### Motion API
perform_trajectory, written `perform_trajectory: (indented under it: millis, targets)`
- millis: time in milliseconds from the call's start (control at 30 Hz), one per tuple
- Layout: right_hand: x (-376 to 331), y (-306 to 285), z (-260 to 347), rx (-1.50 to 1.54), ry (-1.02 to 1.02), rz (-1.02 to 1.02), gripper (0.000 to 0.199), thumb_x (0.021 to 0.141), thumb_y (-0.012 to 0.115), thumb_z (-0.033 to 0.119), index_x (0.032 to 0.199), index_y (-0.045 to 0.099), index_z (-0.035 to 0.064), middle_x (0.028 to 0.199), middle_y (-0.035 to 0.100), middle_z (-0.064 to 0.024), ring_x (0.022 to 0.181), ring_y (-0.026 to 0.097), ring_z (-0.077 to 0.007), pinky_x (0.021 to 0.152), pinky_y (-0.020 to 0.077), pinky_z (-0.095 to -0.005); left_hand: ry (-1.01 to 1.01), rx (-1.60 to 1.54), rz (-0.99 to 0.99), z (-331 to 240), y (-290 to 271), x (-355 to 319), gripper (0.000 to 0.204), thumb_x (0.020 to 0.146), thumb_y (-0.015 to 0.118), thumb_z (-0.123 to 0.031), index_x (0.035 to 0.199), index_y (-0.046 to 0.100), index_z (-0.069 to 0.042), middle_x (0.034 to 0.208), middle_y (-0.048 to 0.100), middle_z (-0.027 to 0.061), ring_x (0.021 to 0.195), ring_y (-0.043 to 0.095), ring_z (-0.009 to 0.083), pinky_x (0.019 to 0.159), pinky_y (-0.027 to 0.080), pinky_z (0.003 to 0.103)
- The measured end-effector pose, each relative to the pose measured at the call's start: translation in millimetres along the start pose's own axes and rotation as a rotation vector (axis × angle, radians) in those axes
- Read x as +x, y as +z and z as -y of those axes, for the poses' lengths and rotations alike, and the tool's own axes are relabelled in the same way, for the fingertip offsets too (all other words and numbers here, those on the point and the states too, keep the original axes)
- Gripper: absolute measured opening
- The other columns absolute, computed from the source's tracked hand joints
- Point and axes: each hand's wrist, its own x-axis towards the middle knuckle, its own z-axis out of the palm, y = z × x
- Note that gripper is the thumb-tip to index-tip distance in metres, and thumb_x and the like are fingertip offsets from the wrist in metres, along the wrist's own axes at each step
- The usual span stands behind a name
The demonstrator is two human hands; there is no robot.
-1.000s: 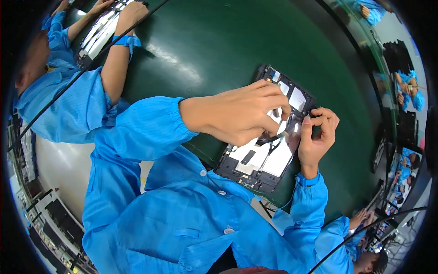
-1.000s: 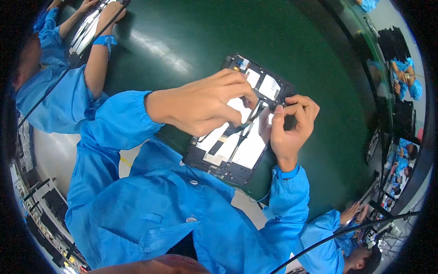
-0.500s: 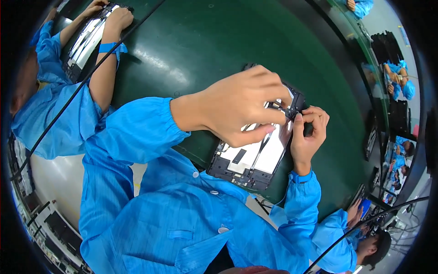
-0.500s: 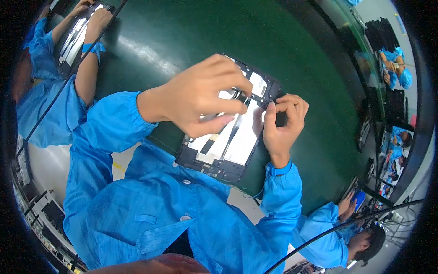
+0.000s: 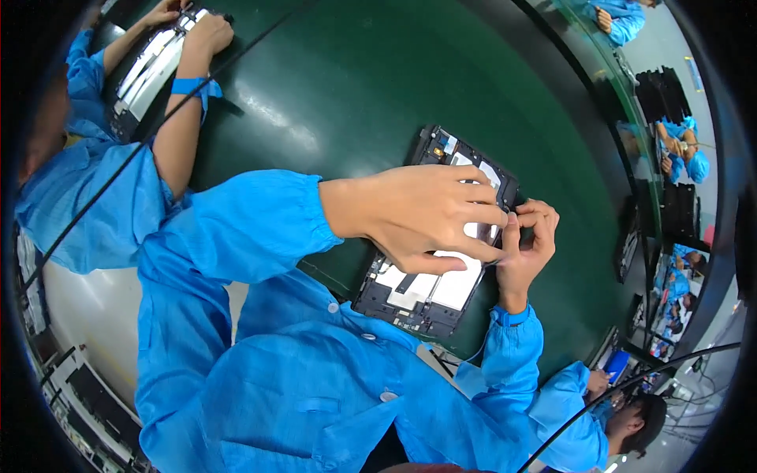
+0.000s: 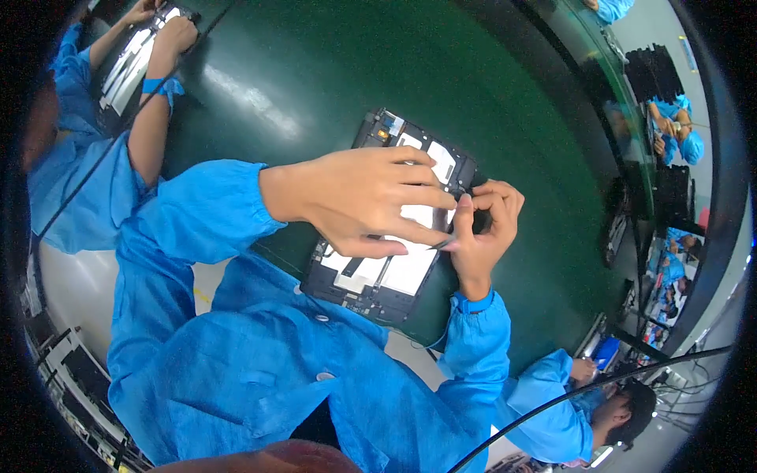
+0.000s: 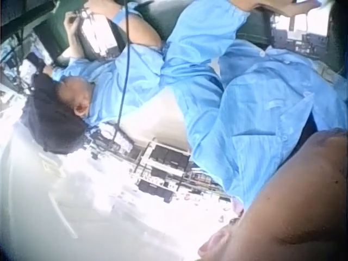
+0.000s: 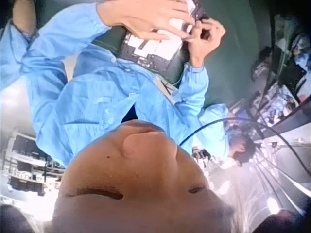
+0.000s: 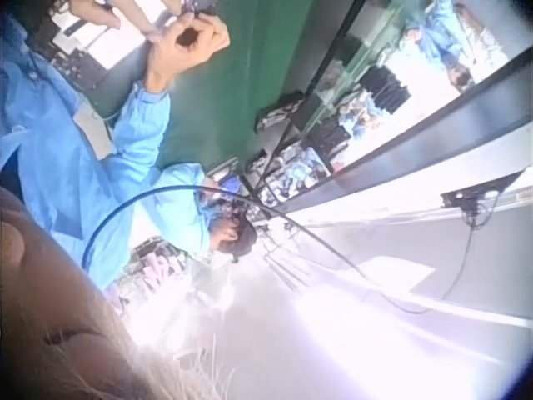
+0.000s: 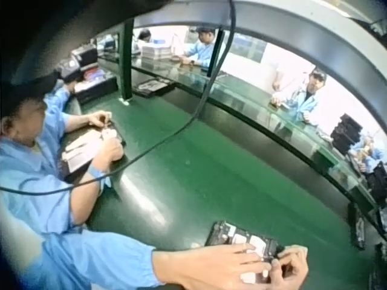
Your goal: The person assembles electronic tablets on an assembly line by connecting internal cables and routing wires by hand, then placing each tablet back onto the conveyor belt.
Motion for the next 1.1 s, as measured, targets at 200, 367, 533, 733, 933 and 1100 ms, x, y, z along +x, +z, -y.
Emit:
perform_trajectory:
  millis: [200, 367, 533, 733, 933, 1100]
  targets:
    - [-3.1, -4.7, 0.9, 0.063, 0.116, -0.024, 0.018, 0.087, 0.078, 0.002, 0.079, 0.062, 0.0026, 0.103, 0.066, -0.0103, 0.11, 0.057, -0.0287, 0.097, 0.0449, -0.0414, -0.095, -0.171, -0.194, -4.8, -6.1, -4.4, 0.065, 0.087, 0.072, -0.017, 0.152, 0.066, -0.015, 0.13, 0.066, 0.018, 0.111, 0.063, 0.0375, 0.098, 0.051, 0.051]
    - [-5.4, -2.5, 1.3, 0.046, 0.124, -0.013, 0.015, 0.086, 0.074, -0.001, 0.079, 0.061, 0.0027, 0.101, 0.065, -0.0107, 0.111, 0.058, -0.0309, 0.098, 0.0453, -0.0425, -0.265, -0.061, -0.259, -0.7, 2.5, -3.6, 0.022, 0.086, 0.073, -0.012, 0.105, 0.071, -0.002, 0.123, 0.067, 0.0181, 0.114, 0.062, 0.0367, 0.098, 0.05, 0.05]
    - [-1.2, -3.5, -0.9, 0.017, 0.068, 0.003, 0.015, 0.084, 0.074, -0.001, 0.078, 0.06, 0.0026, 0.1, 0.064, -0.01, 0.111, 0.058, -0.0313, 0.098, 0.0453, -0.0424, -0.307, 0.029, -0.107, -1.0, 17.2, 2.5, 0.021, 0.083, 0.074, -0.01, 0.102, 0.073, -0.002, 0.116, 0.067, 0.015, 0.115, 0.062, 0.0345, 0.101, 0.049, 0.048]
    - [-3.2, -4.0, 1.6, 0.023, 0.068, 0.01, 0.017, 0.083, 0.073, -0.002, 0.077, 0.058, 0.0027, 0.097, 0.062, -0.0099, 0.11, 0.057, -0.0316, 0.098, 0.0455, -0.0427, -0.304, 0.124, -0.044, -3.5, 21.2, 8.3, 0.028, 0.076, 0.077, -0.01, 0.103, 0.075, -0.002, 0.116, 0.067, 0.0133, 0.115, 0.062, 0.0328, 0.102, 0.05, 0.047]
    - [-4.4, -3.9, -0.5, 0.034, 0.055, 0.005, 0.018, 0.083, 0.074, -0.001, 0.077, 0.058, 0.0027, 0.094, 0.06, -0.0098, 0.109, 0.058, -0.032, 0.096, 0.046, -0.0427, -0.304, 0.107, -0.066, -3.7, 20.6, 7.8, 0.029, 0.077, 0.077, -0.011, 0.106, 0.078, -0.004, 0.114, 0.067, 0.0125, 0.114, 0.061, 0.0328, 0.102, 0.05, 0.046]
    - [-4.5, -4.0, 1.5, 0.031, 0.06, -0.014, 0.018, 0.083, 0.074, -0.001, 0.077, 0.057, 0.0028, 0.093, 0.059, -0.0097, 0.109, 0.058, -0.0321, 0.095, 0.0461, -0.0427, -0.301, 0.103, -0.046, -3.4, 19.6, 9.4, 0.031, 0.079, 0.077, -0.011, 0.11, 0.08, -0.007, 0.116, 0.067, 0.0111, 0.116, 0.061, 0.0317, 0.103, 0.05, 0.046]
